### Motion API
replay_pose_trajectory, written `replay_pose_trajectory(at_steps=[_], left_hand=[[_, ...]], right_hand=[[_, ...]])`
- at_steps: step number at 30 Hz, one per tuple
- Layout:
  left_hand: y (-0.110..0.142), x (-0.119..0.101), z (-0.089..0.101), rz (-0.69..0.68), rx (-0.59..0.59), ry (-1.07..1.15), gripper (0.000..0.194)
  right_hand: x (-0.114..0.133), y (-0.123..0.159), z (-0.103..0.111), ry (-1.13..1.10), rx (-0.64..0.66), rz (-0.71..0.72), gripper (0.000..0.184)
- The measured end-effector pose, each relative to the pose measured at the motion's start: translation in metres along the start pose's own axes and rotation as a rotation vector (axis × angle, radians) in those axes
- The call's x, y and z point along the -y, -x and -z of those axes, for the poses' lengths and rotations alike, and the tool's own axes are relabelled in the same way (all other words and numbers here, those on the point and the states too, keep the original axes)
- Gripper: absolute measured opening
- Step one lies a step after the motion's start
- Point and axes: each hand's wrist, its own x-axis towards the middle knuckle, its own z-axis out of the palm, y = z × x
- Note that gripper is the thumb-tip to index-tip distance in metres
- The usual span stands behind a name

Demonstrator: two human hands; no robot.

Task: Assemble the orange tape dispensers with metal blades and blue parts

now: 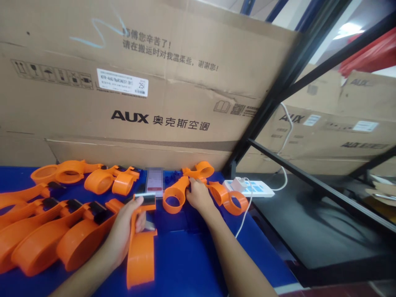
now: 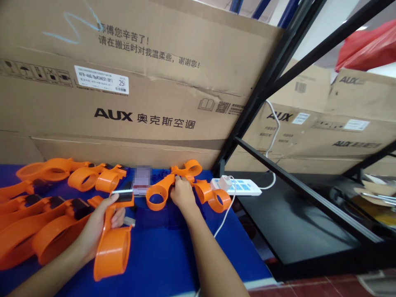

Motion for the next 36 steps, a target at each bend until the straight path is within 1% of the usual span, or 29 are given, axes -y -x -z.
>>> replay_pose_trajectory(at_steps=[6, 14, 16, 18, 19, 20, 22, 23, 25, 27, 29, 31, 34, 36], left_hand=[[-0.002, 0.001, 0.002, -0.006, -0.018, 0.012, 0.048], [-0.002, 0.002, 0.003, -0.006, -0.021, -0.002, 0.051], [-0.002, 0.002, 0.005, 0.011, -0.011, -0.012, 0.052], [-0.002, 0.003, 0.005, 0.034, 0.007, -0.025, 0.053], [-0.002, 0.004, 0.005, 0.042, 0.017, -0.03, 0.053], [-0.001, 0.004, 0.005, 0.046, 0.026, -0.035, 0.052], [0.001, 0.004, 0.002, 0.037, 0.047, -0.042, 0.051], [0.002, 0.004, 0.001, 0.029, 0.059, -0.048, 0.051], [0.005, 0.003, -0.002, 0.014, 0.087, -0.068, 0.053], [0.007, 0.003, -0.004, 0.026, 0.12, -0.092, 0.057], [0.006, 0.004, -0.003, 0.061, 0.159, -0.093, 0.061], [0.005, 0.005, 0.0, 0.093, 0.193, -0.059, 0.063], [0.003, 0.005, 0.005, 0.111, 0.228, -0.003, 0.063], [0.003, 0.006, 0.007, 0.113, 0.22, 0.022, 0.063]], right_hand=[[0.001, 0.001, 0.003, -0.009, -0.062, 0.006, 0.025], [0.006, 0.004, 0.024, -0.029, -0.25, -0.059, 0.028], [0.009, 0.006, 0.03, -0.136, -0.329, -0.034, 0.025], [0.015, 0.009, 0.034, -0.357, -0.393, 0.023, 0.021], [0.02, 0.011, 0.035, -0.497, -0.397, 0.06, 0.019], [0.026, 0.013, 0.035, -0.646, -0.374, 0.093, 0.02], [0.041, 0.02, 0.031, -0.935, -0.278, 0.166, 0.021], [0.049, 0.024, 0.029, -1.034, -0.248, 0.197, 0.02], [0.063, 0.032, 0.022, -1.136, -0.159, 0.253, 0.016], [0.074, 0.039, 0.018, -1.164, -0.091, 0.289, 0.014], [0.08, 0.044, 0.017, -1.143, -0.058, 0.312, 0.012], [0.083, 0.048, 0.019, -1.095, -0.068, 0.336, 0.013], [0.085, 0.052, 0.024, -1.023, -0.122, 0.341, 0.021], [0.087, 0.054, 0.026, -1.041, -0.074, 0.32, 0.017]])
